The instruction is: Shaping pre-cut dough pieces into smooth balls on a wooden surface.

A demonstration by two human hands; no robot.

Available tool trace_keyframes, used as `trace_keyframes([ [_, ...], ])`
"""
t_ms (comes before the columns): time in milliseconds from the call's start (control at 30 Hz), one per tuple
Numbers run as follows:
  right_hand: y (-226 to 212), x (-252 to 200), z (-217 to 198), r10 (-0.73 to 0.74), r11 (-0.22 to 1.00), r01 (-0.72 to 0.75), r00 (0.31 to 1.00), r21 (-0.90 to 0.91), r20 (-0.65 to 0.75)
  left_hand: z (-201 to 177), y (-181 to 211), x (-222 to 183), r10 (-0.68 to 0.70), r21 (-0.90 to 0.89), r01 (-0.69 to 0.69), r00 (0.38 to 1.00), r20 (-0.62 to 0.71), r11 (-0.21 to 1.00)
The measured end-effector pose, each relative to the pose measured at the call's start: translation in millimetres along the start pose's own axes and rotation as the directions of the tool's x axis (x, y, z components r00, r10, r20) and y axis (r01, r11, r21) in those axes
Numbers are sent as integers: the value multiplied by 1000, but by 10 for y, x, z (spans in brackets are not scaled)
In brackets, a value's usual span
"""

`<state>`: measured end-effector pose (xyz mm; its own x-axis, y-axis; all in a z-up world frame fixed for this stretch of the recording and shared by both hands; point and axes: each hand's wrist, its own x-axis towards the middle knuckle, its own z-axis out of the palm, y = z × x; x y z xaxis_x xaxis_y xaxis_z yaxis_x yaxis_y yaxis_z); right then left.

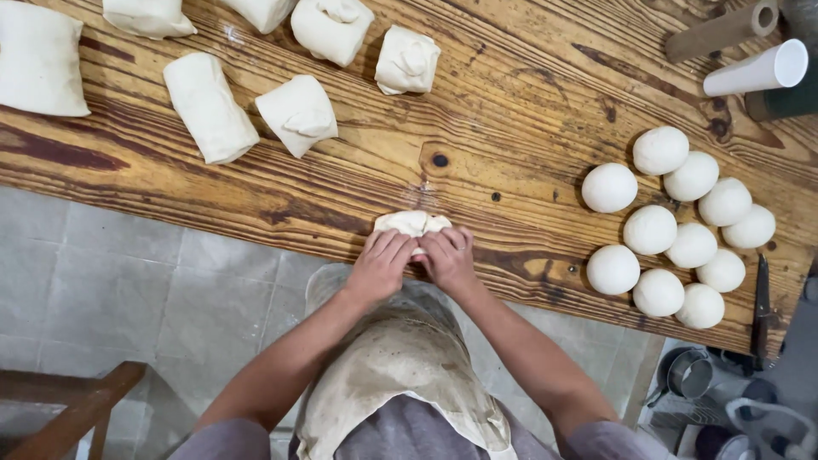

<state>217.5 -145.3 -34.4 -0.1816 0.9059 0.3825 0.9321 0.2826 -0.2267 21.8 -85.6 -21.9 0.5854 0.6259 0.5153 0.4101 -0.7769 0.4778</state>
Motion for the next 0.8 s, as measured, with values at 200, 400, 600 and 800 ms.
trace_keyframes([
  [200,71,217,-29,124,985,-132,990,112,69,-210,-50,388,-152,-226,190,973,176,956],
  [400,-134,1173,-405,322,865,-264,944,427,-68,-62,11,877,-291,104,290,957,-6,951],
  [600,-31,205,61,134,941,-86,982,327,-129,277,46,141,-79,189,86,996,-42,978],
  [800,-66,319,102,487,741,-368,870,561,-73,-93,17,415,-243,-144,233,969,-50,962],
])
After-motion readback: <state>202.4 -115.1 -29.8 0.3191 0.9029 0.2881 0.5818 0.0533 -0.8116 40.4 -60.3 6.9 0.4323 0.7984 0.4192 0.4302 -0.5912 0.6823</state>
